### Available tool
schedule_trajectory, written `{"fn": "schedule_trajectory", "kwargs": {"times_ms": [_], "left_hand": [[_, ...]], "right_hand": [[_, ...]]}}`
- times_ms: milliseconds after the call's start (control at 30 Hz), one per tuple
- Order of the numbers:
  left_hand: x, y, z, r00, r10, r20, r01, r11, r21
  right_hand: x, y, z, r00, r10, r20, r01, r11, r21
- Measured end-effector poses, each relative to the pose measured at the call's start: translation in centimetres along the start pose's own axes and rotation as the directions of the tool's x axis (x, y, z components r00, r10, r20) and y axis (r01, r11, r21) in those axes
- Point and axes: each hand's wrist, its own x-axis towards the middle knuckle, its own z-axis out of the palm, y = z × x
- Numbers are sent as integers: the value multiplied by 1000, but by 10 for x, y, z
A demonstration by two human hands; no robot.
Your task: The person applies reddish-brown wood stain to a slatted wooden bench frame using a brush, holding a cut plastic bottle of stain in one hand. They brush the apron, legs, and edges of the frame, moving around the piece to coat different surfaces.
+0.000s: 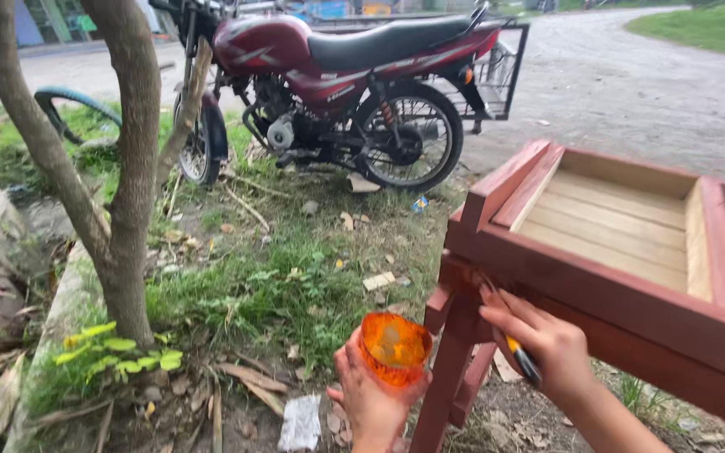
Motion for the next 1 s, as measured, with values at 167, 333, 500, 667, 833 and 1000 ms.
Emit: {"fn": "schedule_trajectory", "kwargs": {"times_ms": [167, 333, 500, 667, 833, 1000], "left_hand": [[-8, 25, -12, 994, -44, 101, 45, 999, -9], [-17, 43, -17, 949, -289, 127, 261, 945, 198], [-29, -3, -2, 994, -108, 21, 108, 994, 12], [-32, -58, 30, 1000, 25, -7, -25, 1000, 0], [-42, -42, 41, 1000, -22, -15, 22, 999, 41], [-51, 4, 33, 994, 45, 96, -47, 999, 21]], "right_hand": [[27, 2, 24, 992, -74, 104, 86, 989, -122], [73, -18, 59, 987, 121, 107, -108, 987, -116], [24, -36, -5, 984, 177, -25, -179, 976, -121], [49, -21, 37, 989, 0, -147, -5, 1000, -31], [57, -10, 51, 998, 61, 4, -61, 994, -96], [-1, -16, -22, 997, 61, -54, -71, 975, -211]]}}
